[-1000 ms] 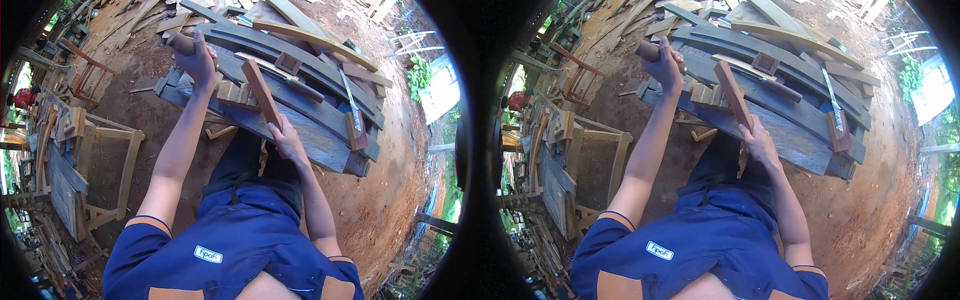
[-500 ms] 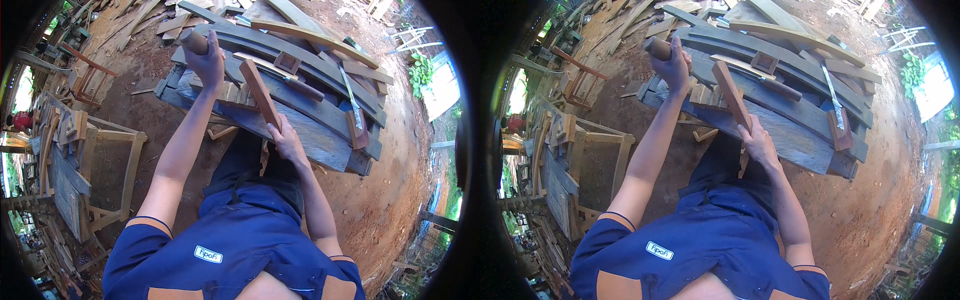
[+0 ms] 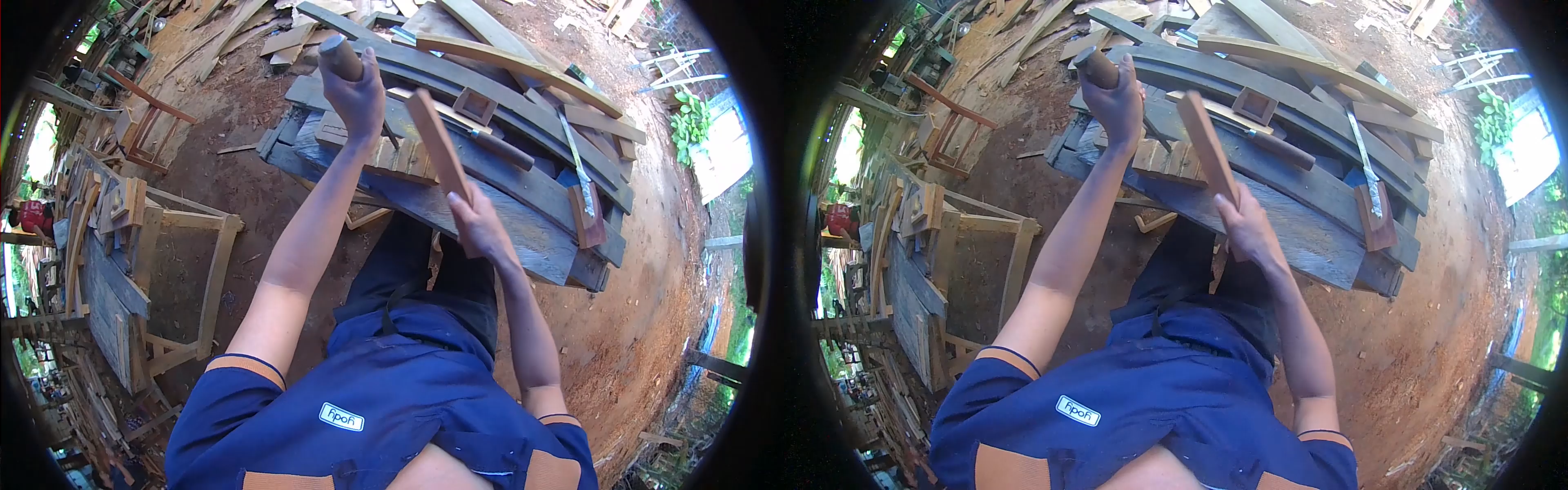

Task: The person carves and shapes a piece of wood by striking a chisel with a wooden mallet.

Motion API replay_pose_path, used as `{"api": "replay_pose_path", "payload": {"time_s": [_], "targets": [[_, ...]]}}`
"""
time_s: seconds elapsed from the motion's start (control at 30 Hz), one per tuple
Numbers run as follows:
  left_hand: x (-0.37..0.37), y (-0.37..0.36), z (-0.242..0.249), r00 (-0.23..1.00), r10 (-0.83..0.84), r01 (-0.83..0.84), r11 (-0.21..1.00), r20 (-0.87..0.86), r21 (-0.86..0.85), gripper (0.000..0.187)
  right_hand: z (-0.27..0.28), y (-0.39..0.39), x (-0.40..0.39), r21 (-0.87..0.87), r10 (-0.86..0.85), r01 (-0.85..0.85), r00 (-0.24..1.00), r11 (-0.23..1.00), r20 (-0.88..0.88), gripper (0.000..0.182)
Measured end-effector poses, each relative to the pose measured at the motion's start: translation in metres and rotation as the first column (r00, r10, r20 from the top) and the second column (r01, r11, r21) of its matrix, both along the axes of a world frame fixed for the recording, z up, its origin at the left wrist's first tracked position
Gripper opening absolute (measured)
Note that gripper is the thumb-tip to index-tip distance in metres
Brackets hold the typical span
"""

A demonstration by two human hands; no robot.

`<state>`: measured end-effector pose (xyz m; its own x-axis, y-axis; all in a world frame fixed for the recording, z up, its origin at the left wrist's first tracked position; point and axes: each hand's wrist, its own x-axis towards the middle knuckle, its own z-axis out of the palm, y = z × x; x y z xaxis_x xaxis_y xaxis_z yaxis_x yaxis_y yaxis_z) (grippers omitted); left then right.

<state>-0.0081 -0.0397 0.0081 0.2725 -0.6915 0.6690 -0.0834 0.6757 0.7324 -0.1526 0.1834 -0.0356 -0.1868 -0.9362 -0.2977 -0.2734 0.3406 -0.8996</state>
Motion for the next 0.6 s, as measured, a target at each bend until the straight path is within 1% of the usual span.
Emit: {"api": "replay_pose_path", "payload": {"time_s": [0.07, 0.1, 0.13, 0.17, 0.2, 0.23, 0.3, 0.33, 0.37, 0.4, 0.43, 0.5, 0.53, 0.57, 0.6], "targets": [[-0.001, 0.001, -0.002, 0.999, 0.016, -0.016, 1.0, 0.031, -0.006, 0.03, 0.064, -0.007, 0.005, -0.043, -0.004, 0.005, 1.0, 0.999, 0.026, 0.043], [-0.002, 0.004, -0.003, 0.998, 0.031, -0.031, 0.999, 0.062, -0.013, 0.033, 0.09, -0.009, 0.008, -0.233, -0.012, 0.019, 0.999, 0.972, 0.032, 0.041], [-0.006, 0.012, 0.001, 0.999, 0.021, -0.022, 0.999, 0.034, 0.03, 0.036, 0.118, -0.012, 0.012, -0.324, -0.019, 0.026, 1.0, 0.946, 0.025, 0.038], [-0.009, 0.019, 0.007, 0.999, 0.023, -0.024, 0.999, 0.032, 0.028, 0.036, 0.15, -0.01, 0.016, -0.373, -0.027, 0.006, 0.998, 0.928, -0.053, 0.037], [-0.013, 0.027, 0.014, 0.999, 0.013, -0.013, 1.0, 0.035, -0.014, 0.032, 0.16, -0.014, 0.016, -0.561, -0.08, -0.03, 0.982, 0.827, -0.17, 0.037], [-0.017, 0.033, 0.018, 0.999, 0.004, -0.002, 0.998, 0.04, -0.057, 0.028, 0.178, -0.014, 0.021, -0.655, -0.122, -0.044, 0.971, 0.754, -0.205, 0.039], [-0.023, 0.039, 0.02, 0.999, 0.003, 0.002, 0.996, 0.051, -0.087, 0.026, 0.193, -0.014, 0.024, -0.654, -0.164, -0.144, 0.907, 0.743, -0.387, 0.042], [-0.023, 0.042, 0.016, 0.995, -0.033, 0.043, 0.994, 0.092, -0.104, 0.026, 0.197, -0.016, 0.021, -0.653, -0.164, -0.147, 0.906, 0.743, -0.39, 0.042], [-0.025, 0.044, 0.014, 0.989, -0.067, 0.083, 0.989, 0.134, -0.121, 0.025, 0.2, -0.02, 0.014, -0.434, -0.063, -0.284, 0.773, 0.855, -0.631, 0.043], [-0.029, 0.044, 0.017, 0.991, -0.013, 0.037, 0.984, 0.133, -0.175, 0.024, 0.203, -0.021, 0.009, -0.17, 0.081, -0.356, 0.59, 0.919, -0.803, 0.045], [-0.03, 0.045, 0.018, 0.991, -0.015, 0.038, 0.983, 0.13, -0.177, 0.024, 0.208, -0.018, 0.007, -0.17, 0.078, -0.355, 0.587, 0.919, -0.805, 0.045], [-0.031, 0.05, 0.019, 0.992, -0.062, 0.072, 0.994, 0.109, -0.084, 0.024, 0.214, -0.011, 0.006, -0.366, -0.079, -0.338, 0.632, 0.867, -0.771, 0.043], [-0.03, 0.051, 0.018, 0.992, -0.062, 0.071, 0.995, 0.109, -0.076, 0.024, 0.209, -0.009, 0.009, -0.565, -0.193, -0.303, 0.731, 0.768, -0.655, 0.04], [-0.03, 0.051, 0.018, 0.992, -0.049, 0.06, 0.994, 0.115, -0.094, 0.024, 0.202, -0.009, 0.01, -0.563, -0.192, -0.302, 0.732, 0.769, -0.654, 0.04], [-0.03, 0.051, 0.018, 0.992, -0.036, 0.05, 0.992, 0.122, -0.114, 0.024, 0.195, -0.011, 0.009, -0.526, -0.158, -0.286, 0.747, 0.801, -0.646, 0.041]]}}
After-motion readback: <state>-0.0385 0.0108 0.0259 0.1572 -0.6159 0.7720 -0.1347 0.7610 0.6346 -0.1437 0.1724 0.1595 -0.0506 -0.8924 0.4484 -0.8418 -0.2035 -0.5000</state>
